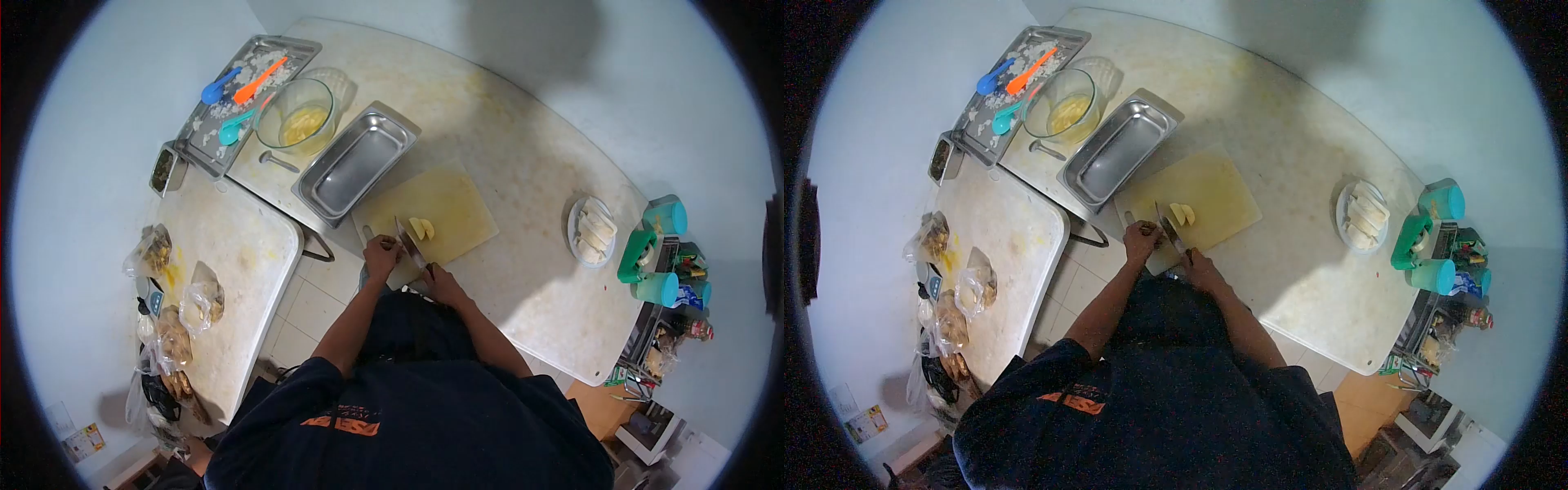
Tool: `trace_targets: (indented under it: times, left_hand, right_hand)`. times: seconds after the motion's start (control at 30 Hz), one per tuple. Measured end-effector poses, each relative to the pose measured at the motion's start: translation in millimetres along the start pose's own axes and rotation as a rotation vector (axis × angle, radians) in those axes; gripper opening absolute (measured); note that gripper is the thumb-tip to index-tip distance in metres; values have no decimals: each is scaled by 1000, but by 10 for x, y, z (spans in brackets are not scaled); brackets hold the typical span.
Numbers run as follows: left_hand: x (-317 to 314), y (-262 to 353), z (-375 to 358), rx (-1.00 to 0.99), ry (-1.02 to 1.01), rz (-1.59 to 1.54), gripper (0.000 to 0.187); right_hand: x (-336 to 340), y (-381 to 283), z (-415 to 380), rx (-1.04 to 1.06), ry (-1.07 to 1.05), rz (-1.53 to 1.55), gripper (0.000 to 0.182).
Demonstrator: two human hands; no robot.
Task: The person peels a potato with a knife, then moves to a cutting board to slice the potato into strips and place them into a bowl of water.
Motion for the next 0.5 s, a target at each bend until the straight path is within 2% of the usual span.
trace_targets:
  times: [0.1,0.2,0.3,0.4,0.5]
  left_hand:
    - [-59,-90,13,62,1,14,21]
    - [-220,-285,185,-221,70,158,27]
    - [-245,286,49,-385,32,260,31]
    - [-398,365,75,-425,-40,308,33]
    - [-439,340,145,-421,-17,371,34]
  right_hand:
    - [123,68,-84,-36,28,1,38]
    - [479,-164,-215,-91,128,-69,35]
    - [485,-77,-164,-30,201,-80,32]
    - [452,-95,-147,-25,210,-99,29]
    - [449,-179,-128,-31,173,-157,28]
Point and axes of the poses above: each hand's wrist, its own z-axis towards the middle knuckle, its own x-axis out of the back of the hand, y = z × x, the point moved 7 cm from there along z, towards the middle knuckle, and after that the axes turned 14 degrees about y, right-handed, at the moved point
